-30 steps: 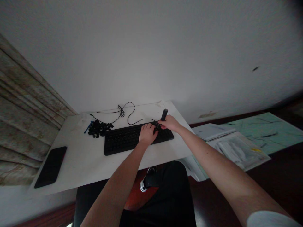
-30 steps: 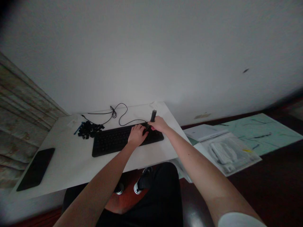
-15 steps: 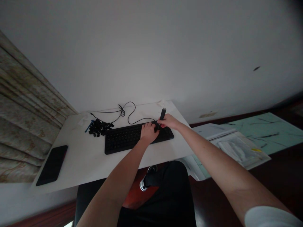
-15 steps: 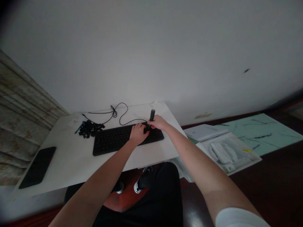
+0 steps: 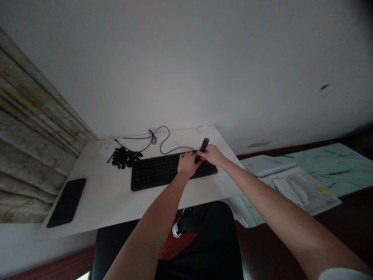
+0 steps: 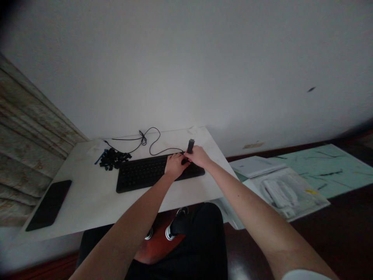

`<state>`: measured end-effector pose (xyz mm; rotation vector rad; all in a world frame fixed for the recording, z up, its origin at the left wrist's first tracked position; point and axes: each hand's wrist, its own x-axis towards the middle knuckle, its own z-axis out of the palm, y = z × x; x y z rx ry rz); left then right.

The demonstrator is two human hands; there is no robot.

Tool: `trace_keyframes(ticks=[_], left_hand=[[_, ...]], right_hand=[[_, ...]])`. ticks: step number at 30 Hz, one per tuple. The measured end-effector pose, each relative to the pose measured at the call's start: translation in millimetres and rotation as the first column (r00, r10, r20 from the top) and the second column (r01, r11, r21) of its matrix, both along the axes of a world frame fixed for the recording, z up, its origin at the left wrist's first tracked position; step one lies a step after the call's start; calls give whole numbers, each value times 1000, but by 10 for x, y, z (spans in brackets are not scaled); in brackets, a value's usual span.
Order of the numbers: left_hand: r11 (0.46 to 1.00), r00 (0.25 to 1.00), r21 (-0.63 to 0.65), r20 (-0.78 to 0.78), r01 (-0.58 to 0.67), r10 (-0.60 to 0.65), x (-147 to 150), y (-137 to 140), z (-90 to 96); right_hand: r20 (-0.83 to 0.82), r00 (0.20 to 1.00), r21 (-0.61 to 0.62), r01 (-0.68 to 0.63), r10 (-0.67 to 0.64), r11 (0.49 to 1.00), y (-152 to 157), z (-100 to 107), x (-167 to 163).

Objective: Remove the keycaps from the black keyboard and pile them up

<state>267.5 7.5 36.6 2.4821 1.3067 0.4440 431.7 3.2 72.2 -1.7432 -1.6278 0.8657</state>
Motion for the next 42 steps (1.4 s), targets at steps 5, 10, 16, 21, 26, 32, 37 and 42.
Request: trace_keyframes(ticks=[5, 10, 16, 21, 26, 32, 37, 42], left_hand=[[1000, 1000, 30, 1, 5, -5, 5, -23, 2], [999, 1000, 38, 3, 7, -7, -2, -35, -25], [1000, 1000, 25, 19, 17, -17, -17, -44, -14], [1000, 999, -13, 48, 3, -2, -40, -53, 8], [1000, 998, -20, 63, -8, 9, -50, -55, 14], [1000, 999, -5, 32, -6, 6, -51, -52, 10], [1000, 999, -4, 42, -26, 26, -48, -52, 3], [1000, 999, -4, 36, -25, 25, -43, -48, -4]], right_hand=[[7, 1000, 13, 16, -16, 1000, -43, -2, -29], [24, 999, 32, 35, -36, 999, -56, 158, -49], [221, 975, 49, 16, -27, 999, 118, 597, 22], [-13, 985, -36, 169, -169, 985, 38, 442, 25], [-96, 958, -103, 262, -272, 960, -72, 202, -4], [-85, 970, -111, 217, -227, 970, -23, 160, -27], [-88, 976, -137, 184, -197, 973, 34, 120, -18], [-78, 990, -148, 107, -119, 983, 73, 68, 8]])
